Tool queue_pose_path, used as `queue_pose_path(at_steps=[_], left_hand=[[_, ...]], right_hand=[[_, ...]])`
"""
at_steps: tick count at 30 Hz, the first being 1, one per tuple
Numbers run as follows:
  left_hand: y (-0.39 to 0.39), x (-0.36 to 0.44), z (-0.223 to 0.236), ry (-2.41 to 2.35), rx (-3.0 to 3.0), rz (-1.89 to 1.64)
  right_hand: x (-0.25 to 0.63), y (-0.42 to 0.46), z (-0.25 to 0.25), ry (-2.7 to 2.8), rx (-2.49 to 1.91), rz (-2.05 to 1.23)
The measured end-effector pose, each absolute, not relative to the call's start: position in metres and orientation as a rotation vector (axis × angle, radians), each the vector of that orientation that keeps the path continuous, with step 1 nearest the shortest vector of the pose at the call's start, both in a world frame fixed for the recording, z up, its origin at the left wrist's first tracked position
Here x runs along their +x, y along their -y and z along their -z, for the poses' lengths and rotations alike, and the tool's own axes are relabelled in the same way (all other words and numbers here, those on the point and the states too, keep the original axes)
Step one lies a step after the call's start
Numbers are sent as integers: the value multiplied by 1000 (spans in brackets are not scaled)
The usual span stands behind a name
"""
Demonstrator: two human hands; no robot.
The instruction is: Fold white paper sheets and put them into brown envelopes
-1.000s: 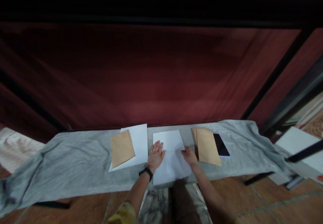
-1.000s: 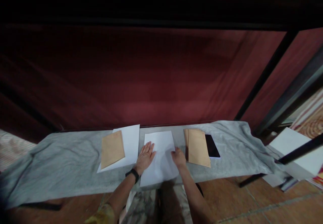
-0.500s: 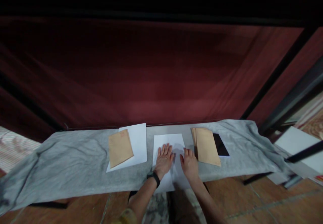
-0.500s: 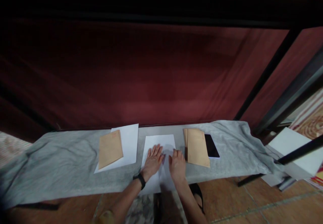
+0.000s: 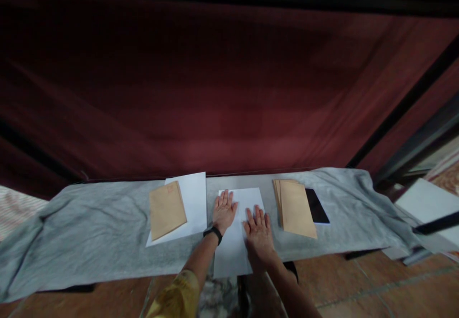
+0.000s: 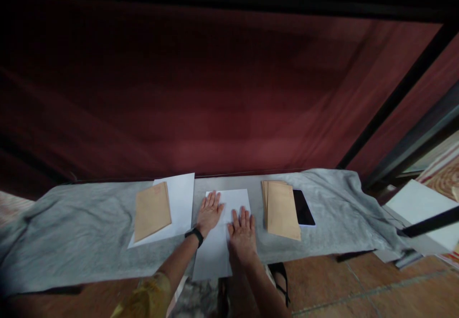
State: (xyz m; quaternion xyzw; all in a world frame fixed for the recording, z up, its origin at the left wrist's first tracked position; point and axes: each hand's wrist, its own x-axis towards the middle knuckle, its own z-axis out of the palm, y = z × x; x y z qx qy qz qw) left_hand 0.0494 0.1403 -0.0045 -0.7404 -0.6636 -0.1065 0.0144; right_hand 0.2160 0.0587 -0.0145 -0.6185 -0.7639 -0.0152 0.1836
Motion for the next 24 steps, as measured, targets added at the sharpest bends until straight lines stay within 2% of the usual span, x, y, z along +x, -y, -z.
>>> queue_pose_path(at_steps=[7, 18, 24], left_hand=[[-128, 45, 0, 2136, -2224, 375], [39, 20, -7, 1647, -2766, 326], [43, 4, -18, 1754, -2924, 354]], right_hand=[[215, -59, 16, 2102, -1766, 31], [215, -60, 21, 2108, -1772, 35], [218, -61, 18, 2115, -1772, -15]])
